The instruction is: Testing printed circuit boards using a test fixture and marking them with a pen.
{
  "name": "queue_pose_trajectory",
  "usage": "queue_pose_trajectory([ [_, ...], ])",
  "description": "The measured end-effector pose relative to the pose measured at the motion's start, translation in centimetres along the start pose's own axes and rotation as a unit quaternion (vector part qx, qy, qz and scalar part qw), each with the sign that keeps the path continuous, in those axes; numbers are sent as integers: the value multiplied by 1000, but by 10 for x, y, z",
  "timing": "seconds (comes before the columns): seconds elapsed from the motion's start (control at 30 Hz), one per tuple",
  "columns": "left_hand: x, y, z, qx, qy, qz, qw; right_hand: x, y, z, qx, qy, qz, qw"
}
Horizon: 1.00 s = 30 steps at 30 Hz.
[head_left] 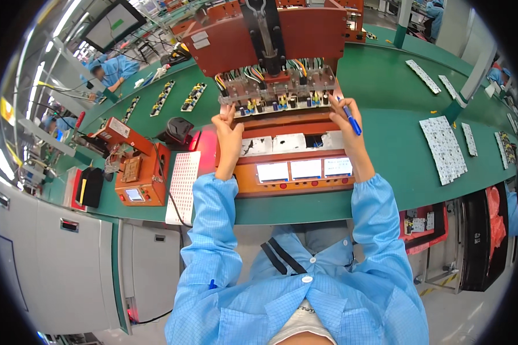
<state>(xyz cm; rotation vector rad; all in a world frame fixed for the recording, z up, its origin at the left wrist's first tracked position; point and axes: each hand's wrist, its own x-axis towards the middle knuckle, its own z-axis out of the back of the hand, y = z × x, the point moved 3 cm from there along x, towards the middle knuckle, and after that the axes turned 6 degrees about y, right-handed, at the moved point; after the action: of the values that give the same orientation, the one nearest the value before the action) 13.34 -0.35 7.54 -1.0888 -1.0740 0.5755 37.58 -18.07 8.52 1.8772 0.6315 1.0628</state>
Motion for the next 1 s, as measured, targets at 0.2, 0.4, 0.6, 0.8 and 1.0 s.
queue_pose_trajectory([
  [0.2, -40, -30, 7, 2, 20, -52, 998, -32, 40, -8, -19, -9, 13, 1000],
  [0.4, -172, -53, 26, 139, 42, -66, 987, -182, 47, -7, -85, -26, -21, 996],
  [0.6, -241, -34, 16, 177, 6, -37, 984, -257, 31, -7, -257, -3, -88, 962],
  [0.8, -247, -12, -5, 208, -30, 8, 978, -189, 45, 53, -467, -25, -65, 882],
  [1.0, -237, -21, -5, 157, -77, -40, 984, -123, 75, 288, -808, -245, -15, 536],
])
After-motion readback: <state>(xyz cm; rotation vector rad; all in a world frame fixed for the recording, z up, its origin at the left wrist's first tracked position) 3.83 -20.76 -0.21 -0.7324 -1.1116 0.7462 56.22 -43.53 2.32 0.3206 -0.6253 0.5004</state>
